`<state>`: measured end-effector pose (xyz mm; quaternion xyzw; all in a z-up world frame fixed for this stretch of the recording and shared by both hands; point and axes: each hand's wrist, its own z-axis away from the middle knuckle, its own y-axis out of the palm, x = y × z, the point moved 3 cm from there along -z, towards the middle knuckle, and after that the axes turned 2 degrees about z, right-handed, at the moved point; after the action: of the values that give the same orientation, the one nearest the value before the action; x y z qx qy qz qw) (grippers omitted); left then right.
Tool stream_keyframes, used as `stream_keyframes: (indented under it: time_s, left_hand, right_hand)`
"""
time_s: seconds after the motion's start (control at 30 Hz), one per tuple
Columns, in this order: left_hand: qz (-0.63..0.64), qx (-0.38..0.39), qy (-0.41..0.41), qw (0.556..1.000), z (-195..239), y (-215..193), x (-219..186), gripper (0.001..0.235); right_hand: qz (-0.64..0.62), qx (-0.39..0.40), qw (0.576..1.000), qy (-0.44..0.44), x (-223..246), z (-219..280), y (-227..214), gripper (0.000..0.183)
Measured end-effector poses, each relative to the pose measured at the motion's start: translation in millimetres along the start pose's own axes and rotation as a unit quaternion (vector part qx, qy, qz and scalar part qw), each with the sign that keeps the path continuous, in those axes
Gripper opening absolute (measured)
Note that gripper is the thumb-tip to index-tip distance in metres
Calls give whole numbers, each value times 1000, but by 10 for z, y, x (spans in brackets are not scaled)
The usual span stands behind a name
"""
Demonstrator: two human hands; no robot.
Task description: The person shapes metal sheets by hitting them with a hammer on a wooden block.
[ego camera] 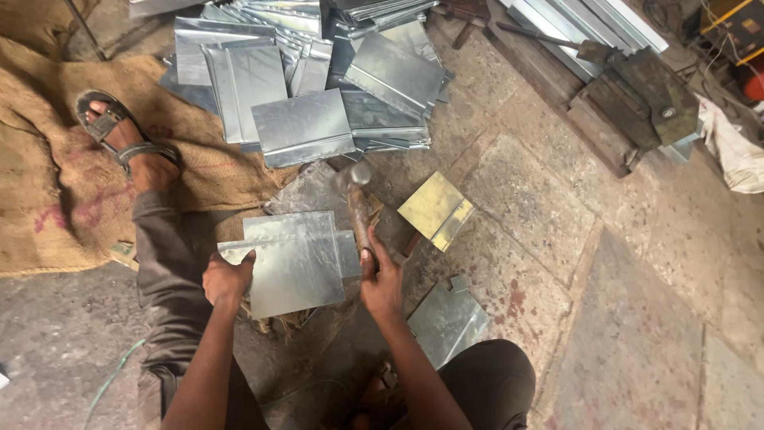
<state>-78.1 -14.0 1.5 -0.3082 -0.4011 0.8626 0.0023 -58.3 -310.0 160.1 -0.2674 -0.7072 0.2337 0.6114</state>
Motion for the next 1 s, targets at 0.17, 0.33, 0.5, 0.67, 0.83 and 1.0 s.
stream_keyframes:
  time_s: [0.17,0.33,0.5,0.67,0.83,1.0]
  left_hand:
    - [10,-13,23,1000,-50,97,-26,79]
    - [14,-5,15,1000,-176,156,-106,80]
    - [-8,0,-9,1000,-91,154,-69,83]
    - [3,-14,16,1000,-92,183,-55,82]
    - [-9,-20,12,1000,-160,184,-74,83]
    - [28,-5,-10,1000,-185,222,-40,81]
  right_hand:
    - [52,-7,990,-129,-151,3,258,43]
    - [55,-4,997,-46,-408,-185,360,46]
    - [19,-37,998,-38,-383,-28,112,46]
    - [48,-9,994,-93,-490,-20,319,43]
    - [130,79,988,33,-563,9,315,45]
    - [152,116,973,128,-718,-67,337,46]
